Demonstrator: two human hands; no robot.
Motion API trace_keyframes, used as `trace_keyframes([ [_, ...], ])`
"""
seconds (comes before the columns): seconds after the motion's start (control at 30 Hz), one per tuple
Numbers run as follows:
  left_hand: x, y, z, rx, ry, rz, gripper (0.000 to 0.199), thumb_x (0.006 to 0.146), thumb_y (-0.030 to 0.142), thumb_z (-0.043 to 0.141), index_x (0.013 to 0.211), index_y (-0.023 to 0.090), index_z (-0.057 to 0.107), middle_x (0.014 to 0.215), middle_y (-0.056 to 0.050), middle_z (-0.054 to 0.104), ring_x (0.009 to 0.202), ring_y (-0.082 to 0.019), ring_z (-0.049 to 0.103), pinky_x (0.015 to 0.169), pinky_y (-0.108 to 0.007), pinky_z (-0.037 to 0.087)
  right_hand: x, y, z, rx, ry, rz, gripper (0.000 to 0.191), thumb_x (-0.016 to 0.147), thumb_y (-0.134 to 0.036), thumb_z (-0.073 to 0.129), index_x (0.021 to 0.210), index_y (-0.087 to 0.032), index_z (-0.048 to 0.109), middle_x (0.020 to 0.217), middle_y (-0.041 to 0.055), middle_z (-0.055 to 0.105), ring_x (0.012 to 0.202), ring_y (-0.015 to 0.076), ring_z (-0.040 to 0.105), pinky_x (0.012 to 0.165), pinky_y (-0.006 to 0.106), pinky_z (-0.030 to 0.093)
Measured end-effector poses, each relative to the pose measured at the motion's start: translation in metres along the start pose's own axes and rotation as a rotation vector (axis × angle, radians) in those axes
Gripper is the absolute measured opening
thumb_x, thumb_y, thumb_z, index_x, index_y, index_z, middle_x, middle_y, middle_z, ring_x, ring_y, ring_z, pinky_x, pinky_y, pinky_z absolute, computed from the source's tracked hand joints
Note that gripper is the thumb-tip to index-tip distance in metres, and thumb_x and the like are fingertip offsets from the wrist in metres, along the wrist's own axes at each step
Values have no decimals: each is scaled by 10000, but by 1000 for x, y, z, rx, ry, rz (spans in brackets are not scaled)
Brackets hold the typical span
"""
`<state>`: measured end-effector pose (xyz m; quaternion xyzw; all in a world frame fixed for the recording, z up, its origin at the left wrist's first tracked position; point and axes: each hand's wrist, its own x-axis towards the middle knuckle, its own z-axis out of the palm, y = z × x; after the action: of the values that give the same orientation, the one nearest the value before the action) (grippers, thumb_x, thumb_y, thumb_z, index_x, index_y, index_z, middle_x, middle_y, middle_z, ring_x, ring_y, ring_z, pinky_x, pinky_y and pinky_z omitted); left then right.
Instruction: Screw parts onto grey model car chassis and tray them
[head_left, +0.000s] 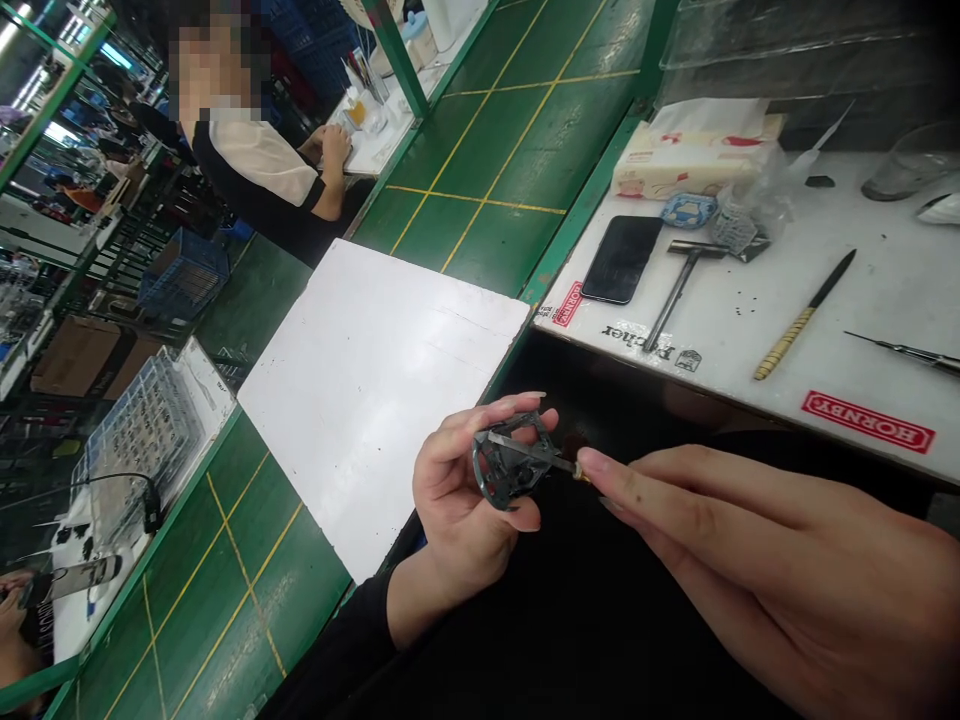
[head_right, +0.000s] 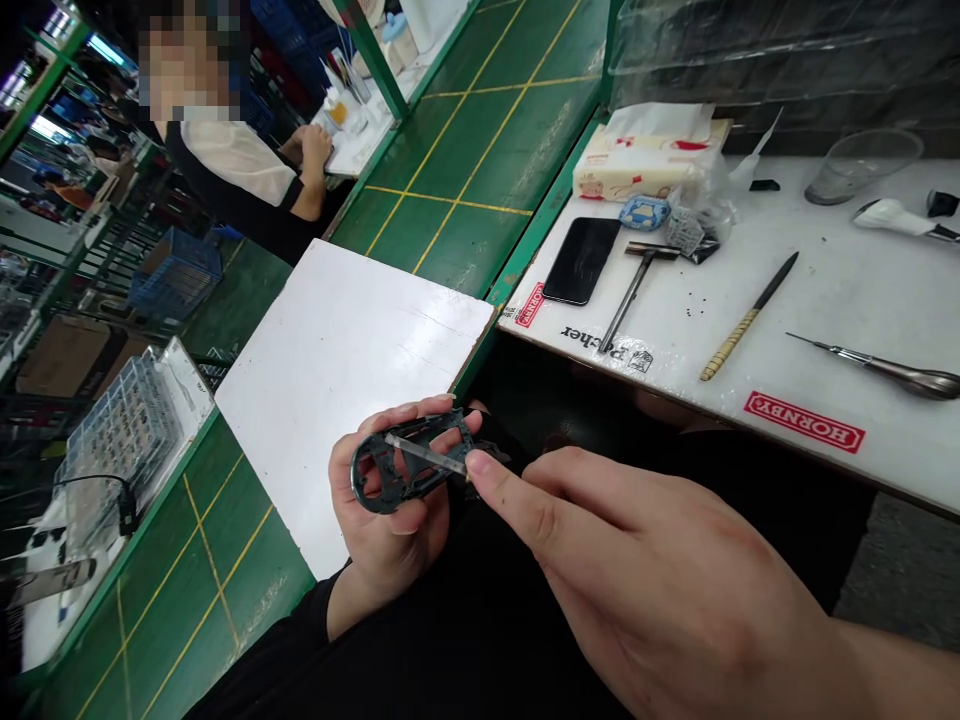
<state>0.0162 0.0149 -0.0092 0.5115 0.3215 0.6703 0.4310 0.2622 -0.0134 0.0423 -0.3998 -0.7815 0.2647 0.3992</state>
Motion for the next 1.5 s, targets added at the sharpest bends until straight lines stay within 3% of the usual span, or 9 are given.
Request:
trace_keyframes([
  [0.23,1,4,0,-40,-4,-33,591,1028,489,1094,1554,385,847,1525,-45,828,1444,-366,884,1189,-673,827,8,-6,2,17,34,88,593,1233,-84,716,1729,-396,807,1430,6,957,1096,254,964,864,330,824],
  [0.4,0,3,-2,-13,-13,-43,589,1049,488,1081,1575,373,845,1526,-52,831,1439,-370,890,1178,-657,834,9,-2,2,-19,20,32,662,1195,-32,709,1737,-400,804,1419,2,958,1077,263,966,780,327,806],
  [0.6,-4,3,-4,37,-8,-57,585,1060,544,1058,1575,400,821,1530,-52,816,1424,-376,891,1152,-682,837,17,-7,2,92,-24,95,527,1248,-92,700,1679,-369,821,1254,-13,966,972,210,945,801,300,783],
  [0.73,-5,3,-6,62,-13,-51,591,1061,563,1054,1579,395,826,1525,-65,827,1421,-371,890,1143,-654,842,15,-8,1,14,27,94,574,1231,-36,689,1685,-362,821,1410,14,956,1088,239,960,821,305,779],
  [0.93,-5,3,-6,28,-19,-49,595,1043,515,1081,1568,362,847,1521,-67,834,1416,-373,897,1153,-650,841,18,-1,-3,134,-61,80,543,1248,-126,721,1713,-396,797,1253,-29,973,947,200,946,757,280,759],
  [1.1,-5,3,-5,55,-36,-42,599,1055,539,1065,1588,375,845,1519,-72,838,1415,-376,899,1150,-647,843,17,-2,-5,58,-9,57,562,1233,-33,681,1664,-366,819,1387,15,958,1068,219,957,790,285,755],
  [1.23,-4,4,-5,41,-50,-33,586,1076,484,1056,1604,329,853,1520,-82,844,1434,-373,895,1168,-637,841,15,-2,-7,96,-36,56,551,1238,-61,707,1692,-357,806,1287,-5,970,982,200,947,774,274,758],
  [1.4,1,5,-10,131,-99,101,628,1080,382,1059,1647,240,830,1553,-116,858,1468,-374,896,1203,-609,828,15,-1,-6,53,0,5,552,1225,-13,703,1694,-282,817,1410,40,955,1095,212,953,850,280,778],
  [1.5,7,6,-17,278,-132,221,668,1057,360,1083,1663,260,821,1560,-105,872,1463,-379,903,1196,-610,831,15,-3,-4,66,31,14,552,1226,-11,708,1687,-289,831,1376,27,960,1071,206,952,858,278,786],
])
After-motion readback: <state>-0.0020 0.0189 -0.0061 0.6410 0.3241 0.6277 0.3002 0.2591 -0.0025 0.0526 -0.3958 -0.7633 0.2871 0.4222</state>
